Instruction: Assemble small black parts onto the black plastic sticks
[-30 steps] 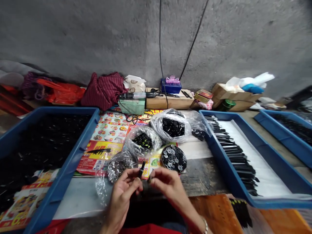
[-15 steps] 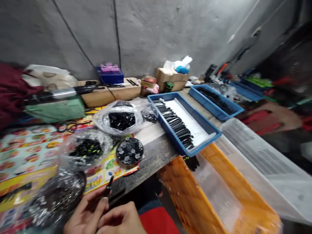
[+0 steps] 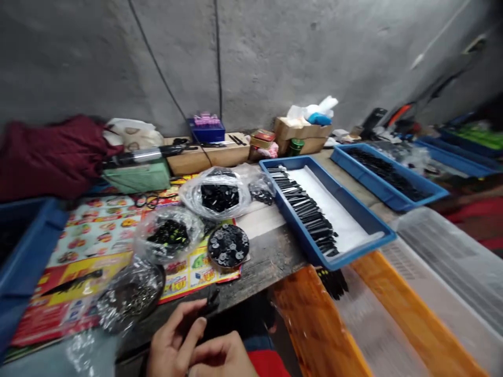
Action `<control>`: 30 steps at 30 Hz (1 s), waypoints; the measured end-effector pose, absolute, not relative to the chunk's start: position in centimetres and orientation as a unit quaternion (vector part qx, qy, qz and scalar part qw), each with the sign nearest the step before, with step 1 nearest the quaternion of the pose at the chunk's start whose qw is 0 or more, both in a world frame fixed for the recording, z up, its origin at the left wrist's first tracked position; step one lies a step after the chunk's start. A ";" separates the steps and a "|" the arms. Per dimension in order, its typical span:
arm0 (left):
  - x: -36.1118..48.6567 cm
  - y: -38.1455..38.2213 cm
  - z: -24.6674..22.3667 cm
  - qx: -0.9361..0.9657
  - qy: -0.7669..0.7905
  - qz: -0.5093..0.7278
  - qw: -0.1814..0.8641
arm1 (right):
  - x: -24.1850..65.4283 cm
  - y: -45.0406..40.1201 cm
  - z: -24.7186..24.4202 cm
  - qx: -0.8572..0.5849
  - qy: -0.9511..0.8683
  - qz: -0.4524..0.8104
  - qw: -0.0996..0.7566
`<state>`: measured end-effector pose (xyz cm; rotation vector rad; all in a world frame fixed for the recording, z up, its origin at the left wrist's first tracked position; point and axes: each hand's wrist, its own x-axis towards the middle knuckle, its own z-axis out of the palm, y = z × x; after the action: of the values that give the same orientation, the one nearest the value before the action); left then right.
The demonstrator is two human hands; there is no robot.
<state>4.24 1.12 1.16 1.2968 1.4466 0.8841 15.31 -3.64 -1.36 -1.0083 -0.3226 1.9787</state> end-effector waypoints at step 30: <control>3.3 -0.4 -0.8 0.723 0.483 0.406 0.281 | 16.0 -4.9 -1.0 -0.403 -0.235 0.765 0.444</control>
<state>3.26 -0.40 -0.82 1.9382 1.2948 1.0869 15.99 -4.89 -1.04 -1.0000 -0.5836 1.8962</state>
